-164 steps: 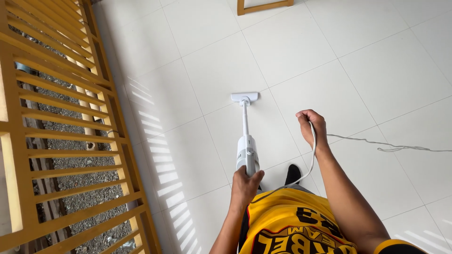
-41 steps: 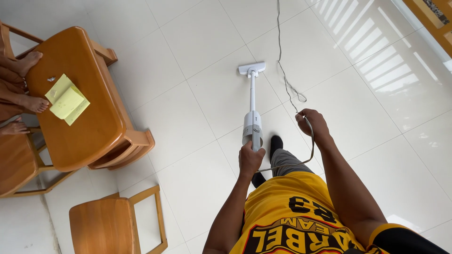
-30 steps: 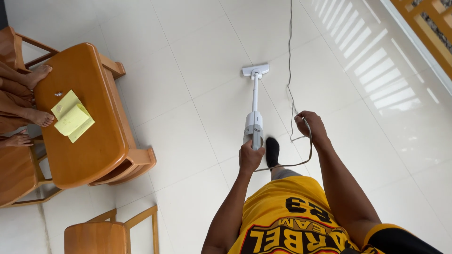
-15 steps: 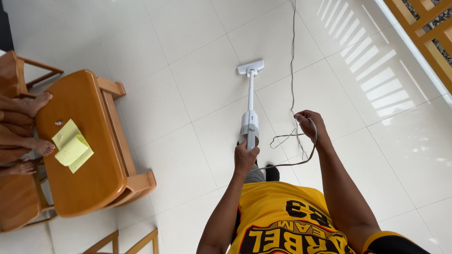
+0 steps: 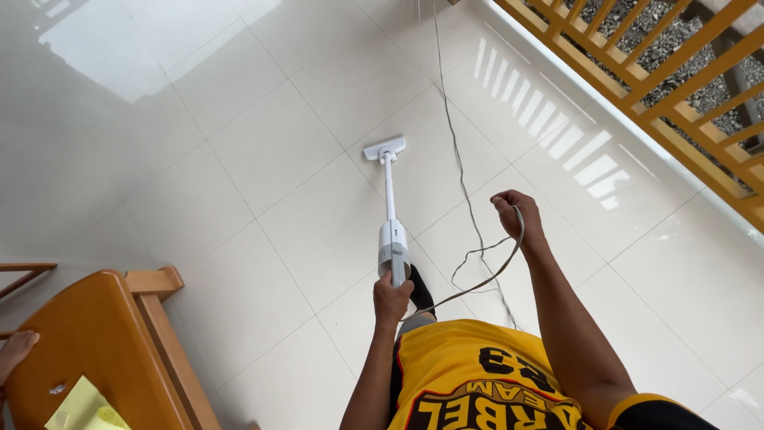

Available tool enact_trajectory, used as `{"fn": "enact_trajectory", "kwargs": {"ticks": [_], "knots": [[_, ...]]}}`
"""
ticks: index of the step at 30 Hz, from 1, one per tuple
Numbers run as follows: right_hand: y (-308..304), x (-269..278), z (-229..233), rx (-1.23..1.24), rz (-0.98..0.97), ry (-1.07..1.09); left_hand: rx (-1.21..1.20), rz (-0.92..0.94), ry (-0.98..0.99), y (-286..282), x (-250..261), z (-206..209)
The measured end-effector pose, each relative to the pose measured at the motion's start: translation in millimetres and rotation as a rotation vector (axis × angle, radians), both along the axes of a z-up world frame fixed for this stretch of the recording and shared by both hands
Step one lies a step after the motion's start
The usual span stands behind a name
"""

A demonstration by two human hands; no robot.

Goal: The person uses a white corded stick vacuum to clean a white tiled floor. They move the vacuum back and forth along a wooden railing and around a wooden bench and chair, managing the power cord with their right hand.

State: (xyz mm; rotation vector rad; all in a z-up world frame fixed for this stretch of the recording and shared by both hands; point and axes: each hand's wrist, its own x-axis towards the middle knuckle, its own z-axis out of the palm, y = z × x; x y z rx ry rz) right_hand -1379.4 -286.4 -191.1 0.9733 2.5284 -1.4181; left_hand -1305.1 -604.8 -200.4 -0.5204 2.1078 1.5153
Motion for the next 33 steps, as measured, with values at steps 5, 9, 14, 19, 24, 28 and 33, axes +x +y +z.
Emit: {"fn": "enact_trajectory", "kwargs": {"ticks": [5,9,14,19,24,28,33], "knots": [[-39,-93,21,-0.001,0.011,0.056,-0.034,-0.011,0.015,-16,-105,-5],[-61,-145,9,-0.033,0.070,-0.002,-0.044,-0.034,0.007,-19,-168,3],[-54,-233,-14,-0.026,0.112,-0.010,-0.040,-0.017,0.006,-15,-241,-22],[-36,-344,-45,-0.039,0.140,0.052,-0.073,-0.004,0.005,1,-331,-51],[-17,-472,-33,-0.078,0.206,0.091,-0.044,0.015,-0.020,27,-435,-35],[4,-549,-25,-0.108,0.211,0.095,-0.051,0.039,-0.050,55,-502,-23],[23,-631,-38,-0.138,0.195,0.076,-0.038,0.060,-0.038,78,-586,-17]]}}
